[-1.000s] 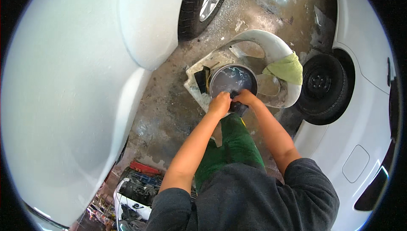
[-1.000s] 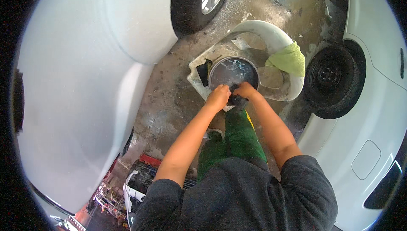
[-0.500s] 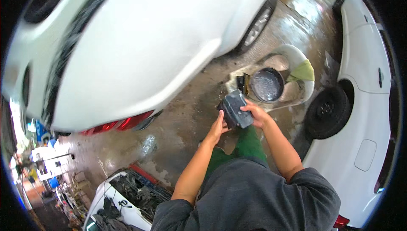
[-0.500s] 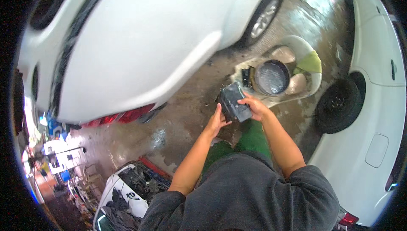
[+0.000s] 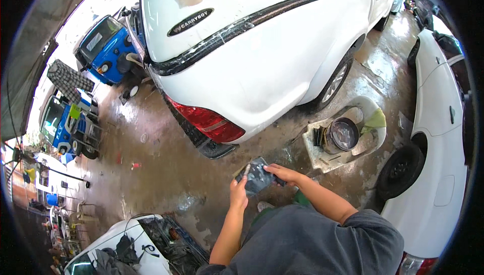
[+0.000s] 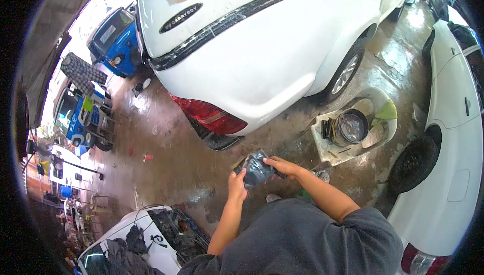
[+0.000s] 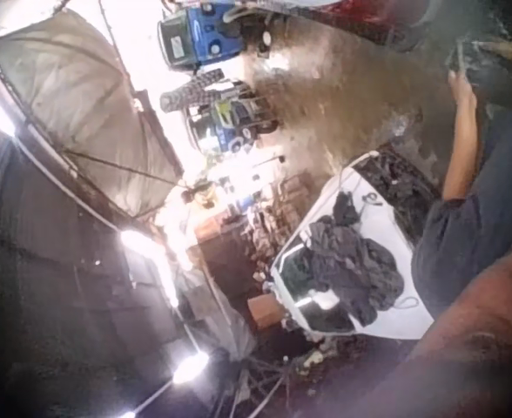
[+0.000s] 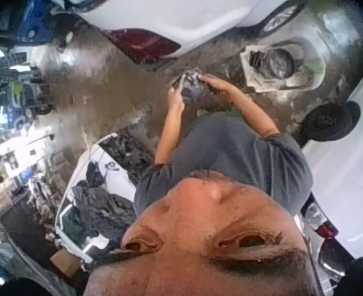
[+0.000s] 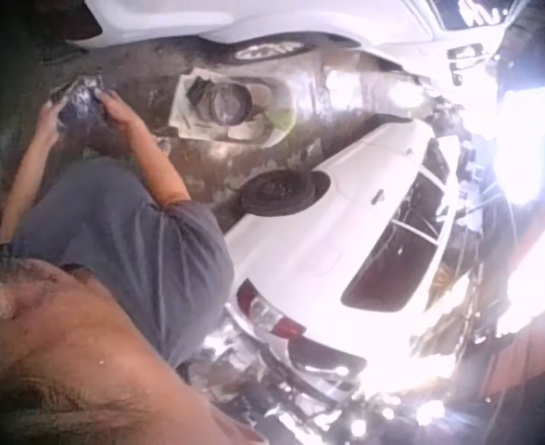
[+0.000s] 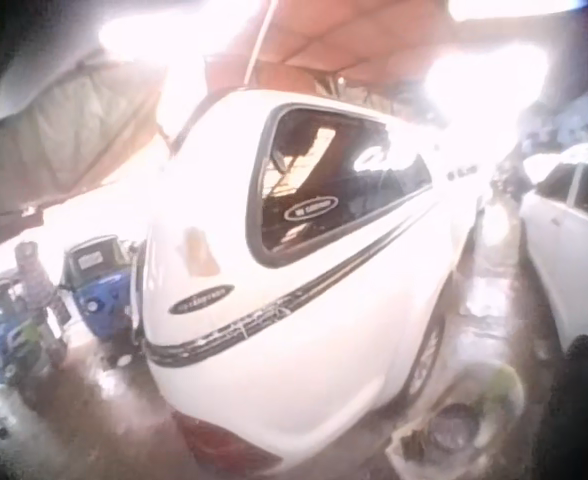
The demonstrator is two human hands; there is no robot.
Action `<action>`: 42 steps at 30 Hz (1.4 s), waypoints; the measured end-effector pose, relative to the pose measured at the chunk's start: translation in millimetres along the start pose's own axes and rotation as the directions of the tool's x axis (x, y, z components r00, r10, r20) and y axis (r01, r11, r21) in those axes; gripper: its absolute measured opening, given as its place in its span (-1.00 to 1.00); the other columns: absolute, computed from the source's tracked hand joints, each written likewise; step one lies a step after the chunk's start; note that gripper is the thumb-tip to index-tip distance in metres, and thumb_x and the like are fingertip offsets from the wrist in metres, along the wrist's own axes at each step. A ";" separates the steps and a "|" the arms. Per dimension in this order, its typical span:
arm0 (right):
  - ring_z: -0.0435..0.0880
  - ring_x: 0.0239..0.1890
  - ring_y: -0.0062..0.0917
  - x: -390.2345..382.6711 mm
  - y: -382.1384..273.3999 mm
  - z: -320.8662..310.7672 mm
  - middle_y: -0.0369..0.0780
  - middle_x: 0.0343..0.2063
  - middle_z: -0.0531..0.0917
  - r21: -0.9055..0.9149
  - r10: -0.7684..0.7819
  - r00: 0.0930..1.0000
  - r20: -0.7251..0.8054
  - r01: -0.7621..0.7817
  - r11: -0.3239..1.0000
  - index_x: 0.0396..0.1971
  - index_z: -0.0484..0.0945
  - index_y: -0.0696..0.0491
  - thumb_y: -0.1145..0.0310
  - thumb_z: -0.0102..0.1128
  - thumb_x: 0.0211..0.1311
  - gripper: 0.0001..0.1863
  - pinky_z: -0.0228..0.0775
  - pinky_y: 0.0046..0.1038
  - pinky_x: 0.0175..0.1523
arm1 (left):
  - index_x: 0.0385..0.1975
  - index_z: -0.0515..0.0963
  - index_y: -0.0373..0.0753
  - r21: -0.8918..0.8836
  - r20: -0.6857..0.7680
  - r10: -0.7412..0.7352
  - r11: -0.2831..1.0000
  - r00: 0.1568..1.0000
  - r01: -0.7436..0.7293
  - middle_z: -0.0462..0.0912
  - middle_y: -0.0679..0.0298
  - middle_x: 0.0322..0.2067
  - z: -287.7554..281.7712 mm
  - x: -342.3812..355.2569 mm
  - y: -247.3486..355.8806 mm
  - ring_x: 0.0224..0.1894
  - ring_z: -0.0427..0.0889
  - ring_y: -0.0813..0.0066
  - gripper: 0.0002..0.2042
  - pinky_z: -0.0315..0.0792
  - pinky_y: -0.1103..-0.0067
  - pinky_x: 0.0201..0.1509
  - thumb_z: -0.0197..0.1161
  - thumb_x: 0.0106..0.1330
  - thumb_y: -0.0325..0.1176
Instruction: The person sands the rear exterior surface of a white truck using a sanding block, dipping the block into a bucket of water between passes and wiping the area with their hand.
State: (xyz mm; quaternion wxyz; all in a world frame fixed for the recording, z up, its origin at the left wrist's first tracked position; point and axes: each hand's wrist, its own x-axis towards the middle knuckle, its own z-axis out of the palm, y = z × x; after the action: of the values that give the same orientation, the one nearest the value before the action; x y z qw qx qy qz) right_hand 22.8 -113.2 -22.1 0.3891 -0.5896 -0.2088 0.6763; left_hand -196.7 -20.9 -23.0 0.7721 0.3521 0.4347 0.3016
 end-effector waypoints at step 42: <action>0.57 0.27 -0.16 -56.4 -88.0 106.4 -0.02 0.20 0.54 -0.795 -0.880 0.469 -0.070 0.507 0.333 0.40 0.37 0.18 0.25 0.58 0.24 -0.19 0.48 -0.23 0.31 | 0.29 0.55 -0.38 -0.160 0.056 0.376 0.918 0.925 -0.363 0.68 0.18 0.17 33.0 -36.2 72.4 0.16 0.66 0.42 -0.64 0.50 0.47 0.32 0.28 0.57 -0.43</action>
State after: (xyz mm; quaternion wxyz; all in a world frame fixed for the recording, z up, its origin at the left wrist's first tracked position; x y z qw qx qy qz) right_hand -54.6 -84.4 102.0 0.4423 -0.6789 -0.5729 0.1233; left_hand -195.0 -16.9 64.3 0.7429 0.3827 0.3035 0.4577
